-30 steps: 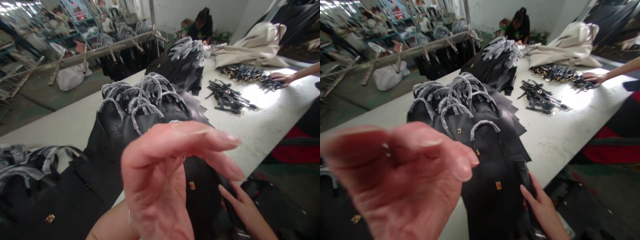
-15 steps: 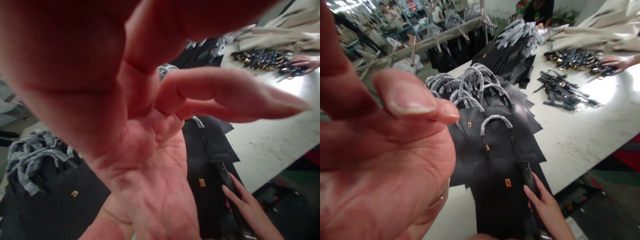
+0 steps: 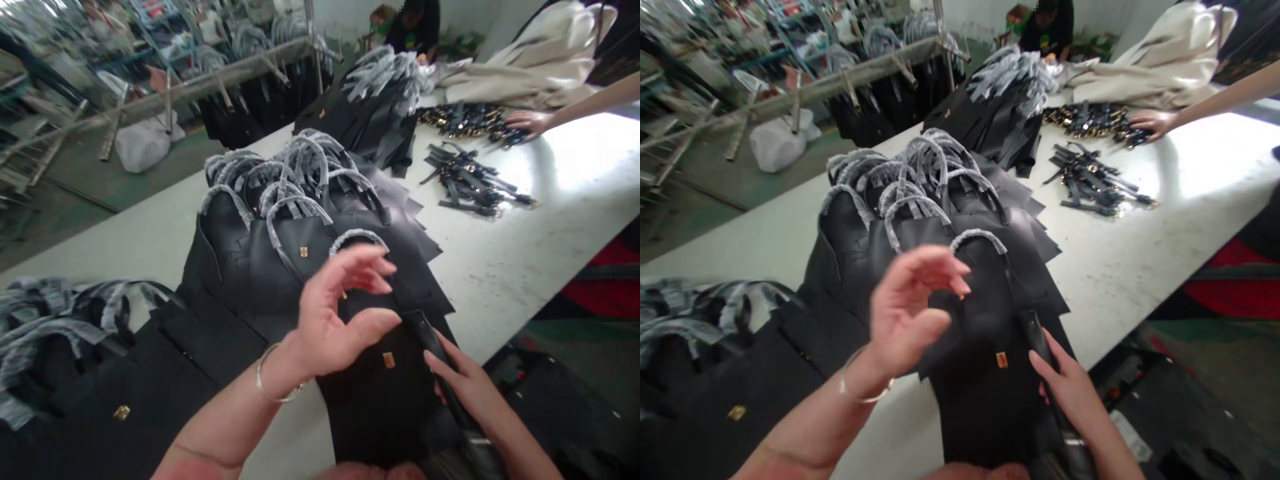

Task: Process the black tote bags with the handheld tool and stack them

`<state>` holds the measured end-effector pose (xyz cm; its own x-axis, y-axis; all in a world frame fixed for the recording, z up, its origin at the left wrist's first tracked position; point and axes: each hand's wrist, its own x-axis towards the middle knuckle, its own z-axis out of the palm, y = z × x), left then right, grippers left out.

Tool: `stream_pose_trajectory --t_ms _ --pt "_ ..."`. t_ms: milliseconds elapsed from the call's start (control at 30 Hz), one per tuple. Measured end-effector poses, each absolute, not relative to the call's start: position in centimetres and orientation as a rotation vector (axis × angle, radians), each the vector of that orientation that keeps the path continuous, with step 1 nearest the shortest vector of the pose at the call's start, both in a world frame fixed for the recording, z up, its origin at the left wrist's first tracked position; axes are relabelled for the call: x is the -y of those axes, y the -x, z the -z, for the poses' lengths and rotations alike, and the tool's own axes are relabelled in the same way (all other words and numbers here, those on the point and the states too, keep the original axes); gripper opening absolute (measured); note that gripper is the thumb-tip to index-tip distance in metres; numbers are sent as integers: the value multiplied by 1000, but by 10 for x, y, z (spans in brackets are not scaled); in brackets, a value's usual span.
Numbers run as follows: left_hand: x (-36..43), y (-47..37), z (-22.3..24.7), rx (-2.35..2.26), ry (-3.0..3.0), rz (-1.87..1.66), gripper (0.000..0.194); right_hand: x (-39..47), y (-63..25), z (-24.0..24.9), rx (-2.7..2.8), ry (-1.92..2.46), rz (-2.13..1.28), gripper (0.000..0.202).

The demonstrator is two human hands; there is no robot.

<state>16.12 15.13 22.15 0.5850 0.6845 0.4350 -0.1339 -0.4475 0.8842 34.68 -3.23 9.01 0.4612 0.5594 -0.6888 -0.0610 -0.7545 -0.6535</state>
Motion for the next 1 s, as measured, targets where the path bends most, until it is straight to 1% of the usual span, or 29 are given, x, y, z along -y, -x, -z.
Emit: stream_pose_trajectory --t_ms 67,133,167,233,300,433,567,800,1000 --pt "-132 -156 -169 -558 -1905 -779 35 34 -349 -88 397 2056 -1402 87" --pt "-107 -139 -109 -573 -2130 -469 31 30 -351 -87 397 2052 -1372 85" --pt "-94 -128 -82 -544 -2233 -338 32 27 -352 -88 413 2064 -1313 84" --pt "-68 -107 -37 -498 -2415 -173 45 22 -352 -92 461 2079 -1198 83" --pt "-49 -93 -11 -426 -2564 -82 53 21 -348 -97 522 2065 -1199 85" --pt "-35 -87 6 -427 -2722 -115 48 26 -326 -101 645 2016 -1479 90" --pt "-35 -91 10 -414 -2750 -173 44 17 -296 -92 763 1918 -1651 87" --pt "-39 -93 8 -402 -2711 -171 36 -23 -272 -82 891 1922 -1597 79" --pt "-39 -93 8 -430 -2692 -249 38 -18 -271 -87 882 1977 -1691 84"
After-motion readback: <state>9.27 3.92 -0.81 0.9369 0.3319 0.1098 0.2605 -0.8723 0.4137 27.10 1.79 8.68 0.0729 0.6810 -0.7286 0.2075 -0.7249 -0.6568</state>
